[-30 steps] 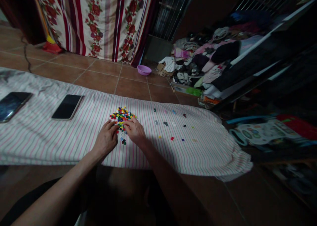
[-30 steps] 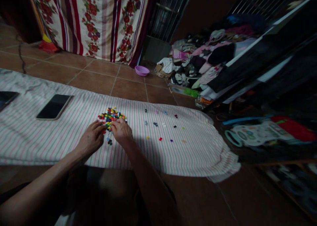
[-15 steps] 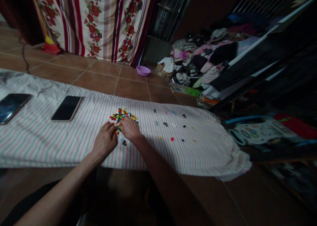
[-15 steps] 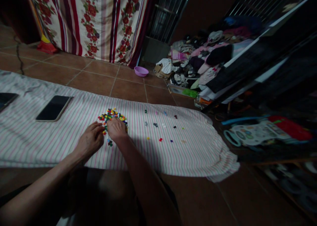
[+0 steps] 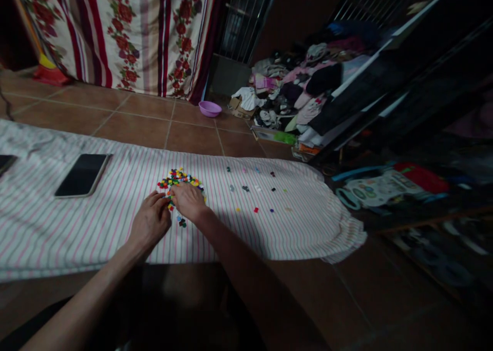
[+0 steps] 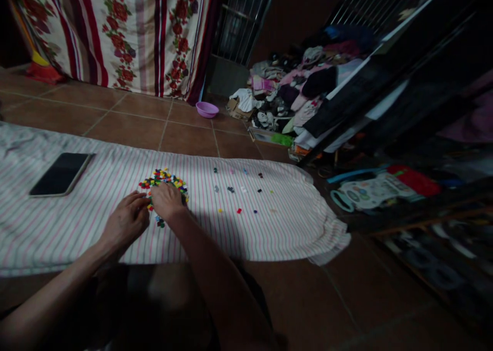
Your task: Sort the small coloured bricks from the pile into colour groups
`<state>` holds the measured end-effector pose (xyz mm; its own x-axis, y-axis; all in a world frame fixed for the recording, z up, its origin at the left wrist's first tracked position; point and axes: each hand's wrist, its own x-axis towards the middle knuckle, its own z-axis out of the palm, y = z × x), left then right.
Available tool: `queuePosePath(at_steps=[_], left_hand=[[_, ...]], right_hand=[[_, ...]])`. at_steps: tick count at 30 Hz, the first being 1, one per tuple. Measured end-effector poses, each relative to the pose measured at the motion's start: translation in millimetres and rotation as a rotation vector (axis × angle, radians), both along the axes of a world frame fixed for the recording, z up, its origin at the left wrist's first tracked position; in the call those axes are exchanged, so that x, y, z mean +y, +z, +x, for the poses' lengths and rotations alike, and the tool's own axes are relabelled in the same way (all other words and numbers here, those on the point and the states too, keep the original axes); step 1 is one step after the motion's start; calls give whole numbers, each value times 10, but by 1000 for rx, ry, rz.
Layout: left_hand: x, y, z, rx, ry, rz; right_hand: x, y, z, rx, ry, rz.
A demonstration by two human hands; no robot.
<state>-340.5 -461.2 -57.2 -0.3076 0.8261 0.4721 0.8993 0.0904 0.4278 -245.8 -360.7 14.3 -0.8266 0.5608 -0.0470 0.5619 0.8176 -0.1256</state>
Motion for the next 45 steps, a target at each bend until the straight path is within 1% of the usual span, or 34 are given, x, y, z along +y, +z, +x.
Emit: queuePosePath(at_steps=[7, 10, 13, 17, 20, 24, 28, 34, 37, 42, 45], left_hand=[[-4, 48, 12, -38, -4, 15], [-2, 43, 10, -51, 4, 13], [4, 24, 5, -57, 17, 13], [18, 4, 12, -70, 38, 21], [29, 11, 31, -71, 51, 30], [41, 24, 49, -60, 36, 22], [51, 1, 46, -45, 33, 22], [61, -36, 41, -41, 20, 56], [65, -31, 42, -50, 27, 45], [72, -21, 45, -48, 16, 33], [74, -26, 45, -51, 12, 39]], right_hand=[[-14, -90, 31, 193, -23, -105], [-7, -110, 34, 278, -21, -156], [17, -116, 61, 321, -36, -172], [98, -147, 162, 359, -105, -174], [189, -176, 305, 405, -142, -176], [340, -189, 575, 467, -202, -156], [519, -177, 918, 481, -286, -119], [816, -179, 1497, 540, -425, -1], [967, -161, 1791, 547, -528, 36], [1240, -116, 2320, 522, -762, 64], [1387, -117, 2632, 511, -850, 92]])
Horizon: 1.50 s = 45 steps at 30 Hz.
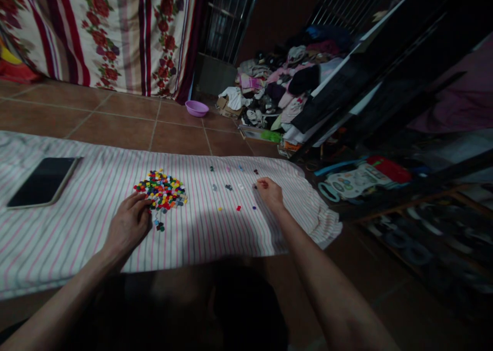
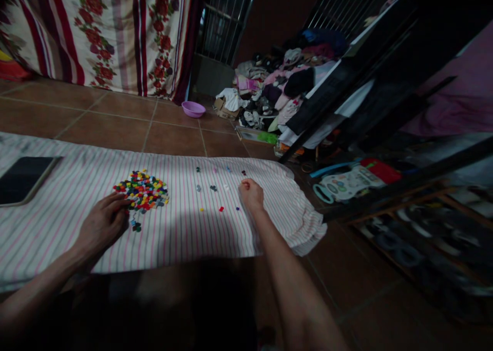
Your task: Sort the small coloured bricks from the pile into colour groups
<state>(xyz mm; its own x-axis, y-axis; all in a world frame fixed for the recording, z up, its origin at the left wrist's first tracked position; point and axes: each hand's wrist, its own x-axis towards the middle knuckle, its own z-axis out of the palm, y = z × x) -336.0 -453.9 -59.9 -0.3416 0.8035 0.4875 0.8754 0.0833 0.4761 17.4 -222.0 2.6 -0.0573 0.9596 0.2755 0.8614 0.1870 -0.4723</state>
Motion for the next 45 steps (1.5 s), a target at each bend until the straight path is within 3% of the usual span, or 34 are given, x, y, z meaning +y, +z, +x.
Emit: queuePosePath(at_steps=[4, 11, 26, 45], left_hand=[[-3, -9, 1, -3, 10, -4], [-13, -13, 3, 3, 15, 6], [-24, -4, -14, 62, 1, -14], [-34, 38, 5, 44, 8, -60]], right_hand=[[143, -32, 326, -37, -154, -18], [350, -126, 585, -73, -235, -64], [492, -380, 551, -319, -131, -36], [518, -349, 630, -298, -102, -65]])
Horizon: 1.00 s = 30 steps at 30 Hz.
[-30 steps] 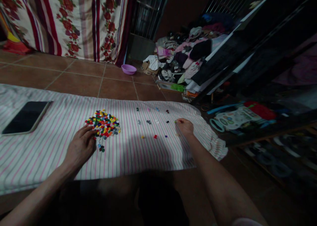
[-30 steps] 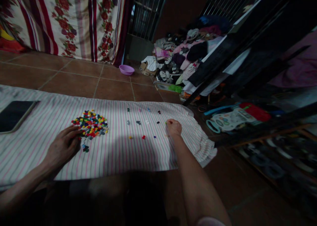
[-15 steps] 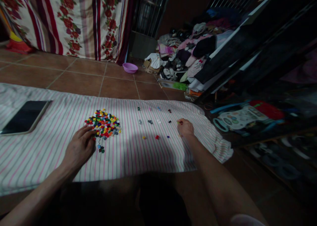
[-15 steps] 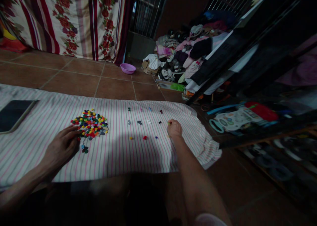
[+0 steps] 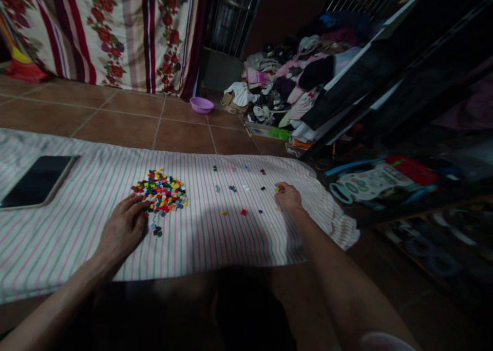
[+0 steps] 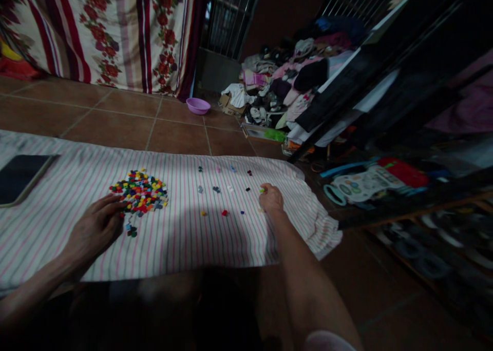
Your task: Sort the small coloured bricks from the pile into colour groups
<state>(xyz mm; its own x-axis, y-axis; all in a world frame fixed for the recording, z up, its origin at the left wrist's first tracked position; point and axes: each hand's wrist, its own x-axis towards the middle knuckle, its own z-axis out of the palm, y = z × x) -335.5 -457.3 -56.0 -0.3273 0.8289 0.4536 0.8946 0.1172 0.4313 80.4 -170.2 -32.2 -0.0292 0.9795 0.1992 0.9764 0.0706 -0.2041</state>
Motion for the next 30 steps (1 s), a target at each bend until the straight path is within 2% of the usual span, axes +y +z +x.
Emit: queuePosePath(at_steps=[7, 14, 18, 23, 30], left_hand=[[-2, -6, 2, -17, 17, -7], [2, 1, 1, -79, 29, 4], [-7, 27, -13, -111, -2, 9], [8, 40, -1, -126, -18, 2], [23, 10, 6, -164, -57, 23]], right_hand=[[-108, 111, -169, 123, 8, 216], [-357, 133, -683, 315, 219, 318], [-597, 100, -1085, 401, 393, 308], [-1029, 85, -1653, 498, 597, 235], [-1629, 51, -2332, 506, 808, 23]])
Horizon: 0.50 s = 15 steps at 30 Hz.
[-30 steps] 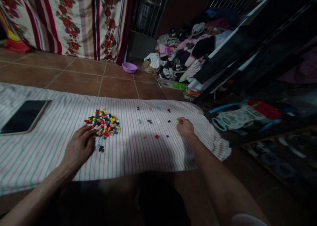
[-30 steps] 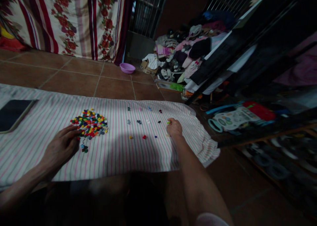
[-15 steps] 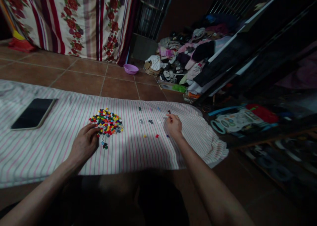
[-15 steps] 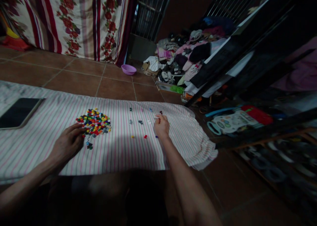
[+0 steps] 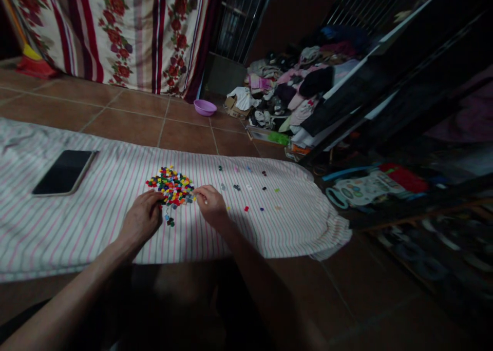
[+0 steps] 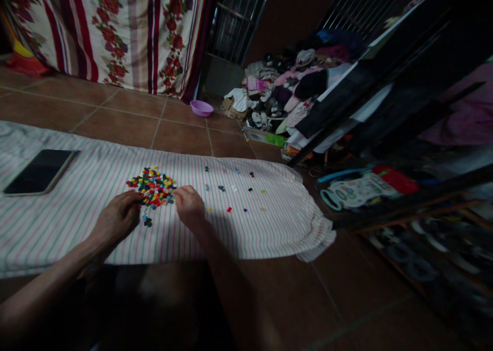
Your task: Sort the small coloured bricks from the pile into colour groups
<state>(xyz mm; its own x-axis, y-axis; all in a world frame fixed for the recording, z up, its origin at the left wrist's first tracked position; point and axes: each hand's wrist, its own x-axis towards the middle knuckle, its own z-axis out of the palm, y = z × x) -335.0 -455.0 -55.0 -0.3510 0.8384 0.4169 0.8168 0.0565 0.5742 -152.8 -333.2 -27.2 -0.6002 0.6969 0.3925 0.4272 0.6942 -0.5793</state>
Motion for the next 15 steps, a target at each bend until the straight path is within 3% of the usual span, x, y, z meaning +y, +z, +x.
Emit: queuePosePath(at_steps=[5, 15], left_hand=[[-21, -3, -37, -2, -18, 29], [-72, 3, -113, -15, 26, -2]], right_hand=[[-191, -98, -219, -24, -1, -42], [-195, -235, -292, -33, -51, -29]])
